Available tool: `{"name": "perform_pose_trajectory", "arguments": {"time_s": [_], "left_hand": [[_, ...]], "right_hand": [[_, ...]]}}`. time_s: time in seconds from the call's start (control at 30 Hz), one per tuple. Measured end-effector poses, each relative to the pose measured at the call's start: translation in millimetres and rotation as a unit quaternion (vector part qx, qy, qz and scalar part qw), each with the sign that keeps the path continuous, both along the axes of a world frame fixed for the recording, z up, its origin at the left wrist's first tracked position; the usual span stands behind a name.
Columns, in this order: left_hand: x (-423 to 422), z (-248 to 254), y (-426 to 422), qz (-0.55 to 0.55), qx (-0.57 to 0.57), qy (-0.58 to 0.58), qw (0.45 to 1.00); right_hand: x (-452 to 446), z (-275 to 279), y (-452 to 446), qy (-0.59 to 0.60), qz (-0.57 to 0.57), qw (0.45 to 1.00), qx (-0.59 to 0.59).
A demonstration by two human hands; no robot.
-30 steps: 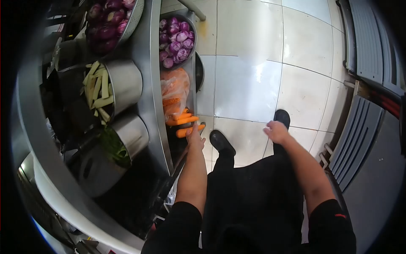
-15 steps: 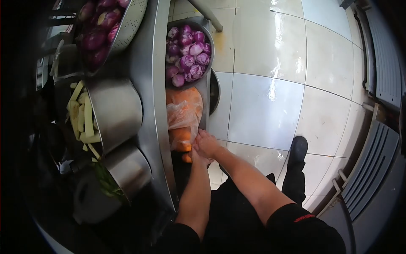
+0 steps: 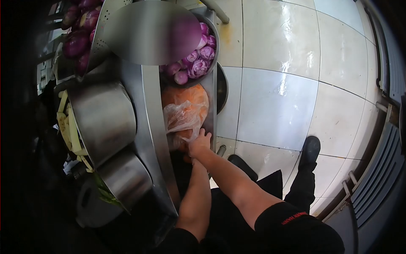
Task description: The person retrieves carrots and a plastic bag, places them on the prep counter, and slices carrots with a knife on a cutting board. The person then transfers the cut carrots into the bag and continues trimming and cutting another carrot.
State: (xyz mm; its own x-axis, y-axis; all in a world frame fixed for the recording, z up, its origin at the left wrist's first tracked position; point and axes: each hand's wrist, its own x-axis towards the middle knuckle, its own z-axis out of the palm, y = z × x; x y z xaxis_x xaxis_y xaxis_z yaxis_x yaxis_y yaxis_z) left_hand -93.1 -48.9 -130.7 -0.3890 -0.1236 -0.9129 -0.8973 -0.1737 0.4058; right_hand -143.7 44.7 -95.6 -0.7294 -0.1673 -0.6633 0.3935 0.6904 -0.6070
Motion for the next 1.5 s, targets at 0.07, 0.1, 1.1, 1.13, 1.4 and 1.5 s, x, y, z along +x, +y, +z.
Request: {"name": "perform_pose_trajectory", "arguments": {"time_s": [0.07,0.1,1.1,1.13,1.4,1.5], "left_hand": [[-2,0,-2,-0.006,-0.004,0.002,1.000],[-1,0,-3,-0.010,-0.005,0.004,1.000],[130,87,124,-0.307,-0.233,0.058,0.921],[132,115,151,-0.317,-0.233,0.046,0.918],[121,376,308,-0.398,-0.137,0.345,0.839],[102,489,317,-0.326,-0.144,0.474,0.805]], "right_hand": [[-3,-5,-5,-0.041,0.032,0.999,-0.014],[-4,-3,-1,-0.052,0.044,0.997,-0.022],[144,112,181,-0.083,-0.338,0.895,-0.278],[155,126,197,-0.049,-0.353,0.884,-0.304],[192,380,336,0.145,-0.415,0.858,-0.266],[172,477,344,0.258,-0.342,0.838,-0.339]]}}
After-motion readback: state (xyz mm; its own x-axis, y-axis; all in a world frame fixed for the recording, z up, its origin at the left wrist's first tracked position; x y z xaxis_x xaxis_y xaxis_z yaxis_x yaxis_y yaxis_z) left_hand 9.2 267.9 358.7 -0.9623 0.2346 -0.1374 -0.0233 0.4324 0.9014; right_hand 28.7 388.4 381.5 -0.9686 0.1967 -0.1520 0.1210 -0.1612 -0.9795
